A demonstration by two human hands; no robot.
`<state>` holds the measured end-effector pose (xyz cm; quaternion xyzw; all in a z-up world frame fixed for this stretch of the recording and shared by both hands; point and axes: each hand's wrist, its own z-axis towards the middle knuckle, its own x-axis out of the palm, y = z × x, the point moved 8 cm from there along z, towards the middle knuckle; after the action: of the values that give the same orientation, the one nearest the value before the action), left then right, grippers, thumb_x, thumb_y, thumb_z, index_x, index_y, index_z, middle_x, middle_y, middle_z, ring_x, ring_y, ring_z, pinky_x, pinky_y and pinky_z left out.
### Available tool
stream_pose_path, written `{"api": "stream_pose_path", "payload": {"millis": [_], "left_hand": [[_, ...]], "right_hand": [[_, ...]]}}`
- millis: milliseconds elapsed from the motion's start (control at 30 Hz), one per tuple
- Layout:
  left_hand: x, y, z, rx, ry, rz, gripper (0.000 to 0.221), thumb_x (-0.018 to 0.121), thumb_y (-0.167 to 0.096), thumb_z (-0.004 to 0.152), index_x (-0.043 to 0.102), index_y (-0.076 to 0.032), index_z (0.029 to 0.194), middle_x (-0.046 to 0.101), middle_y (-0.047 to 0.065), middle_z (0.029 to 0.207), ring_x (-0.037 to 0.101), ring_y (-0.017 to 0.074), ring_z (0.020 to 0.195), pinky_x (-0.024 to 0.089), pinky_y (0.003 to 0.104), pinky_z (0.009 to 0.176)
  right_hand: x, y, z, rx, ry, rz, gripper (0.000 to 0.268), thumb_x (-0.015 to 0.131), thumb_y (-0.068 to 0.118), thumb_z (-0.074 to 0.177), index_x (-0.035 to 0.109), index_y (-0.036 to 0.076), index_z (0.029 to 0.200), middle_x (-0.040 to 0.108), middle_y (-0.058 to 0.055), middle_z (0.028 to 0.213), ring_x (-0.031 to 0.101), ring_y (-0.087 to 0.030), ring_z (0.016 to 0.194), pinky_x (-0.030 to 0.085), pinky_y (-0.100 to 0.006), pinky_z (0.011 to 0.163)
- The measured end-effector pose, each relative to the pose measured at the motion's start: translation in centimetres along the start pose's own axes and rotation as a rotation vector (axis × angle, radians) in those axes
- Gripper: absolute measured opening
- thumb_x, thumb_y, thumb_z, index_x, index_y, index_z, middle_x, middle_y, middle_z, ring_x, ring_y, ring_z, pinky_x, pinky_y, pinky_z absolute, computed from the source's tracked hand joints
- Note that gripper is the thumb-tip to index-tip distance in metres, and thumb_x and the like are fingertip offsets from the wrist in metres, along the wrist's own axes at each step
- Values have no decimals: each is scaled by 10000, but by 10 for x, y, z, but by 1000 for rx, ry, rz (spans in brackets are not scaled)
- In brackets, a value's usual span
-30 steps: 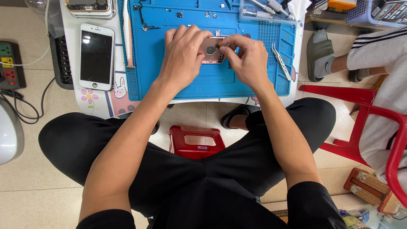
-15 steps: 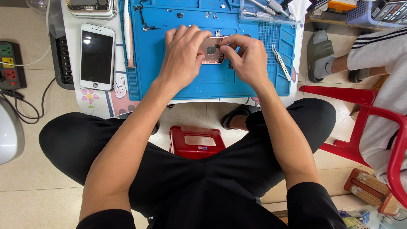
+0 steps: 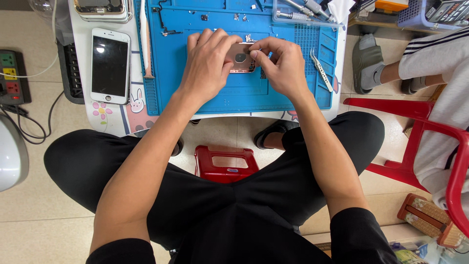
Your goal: The person is repairing a rose gold smartphone by removing the back cover and using tweezers to manipulate internal components. They carefully place a small circular part into the phone's chassis and adjust other internal pieces on a blue work mat.
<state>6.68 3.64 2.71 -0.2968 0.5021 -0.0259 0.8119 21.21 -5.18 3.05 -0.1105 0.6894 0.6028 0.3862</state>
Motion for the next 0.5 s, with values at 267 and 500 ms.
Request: {"api": "stream_pose_path", "payload": {"millis": [267, 500], "left_hand": [[-7, -7, 1, 9, -18, 1, 447, 834, -8, 833, 659, -174, 1209, 661, 23, 1128, 569, 287, 1034, 367, 432, 896], [-7, -11, -3, 131, -33, 90, 335, 819, -41, 917, 735, -175, 1212, 634, 48, 1182, 573, 301, 1084, 379, 471, 1004]], "right_hand": [[-45, 22, -6, -94, -58, 210, 54, 647, 103, 1106, 688, 72, 1089, 693, -35, 829, 420, -64, 565, 347, -235, 526], [-60, 39, -15, -104, -91, 61, 63, 652, 56, 1073, 710, 75, 1057, 697, -16, 837, 455, -73, 583, 370, -250, 533]]}}
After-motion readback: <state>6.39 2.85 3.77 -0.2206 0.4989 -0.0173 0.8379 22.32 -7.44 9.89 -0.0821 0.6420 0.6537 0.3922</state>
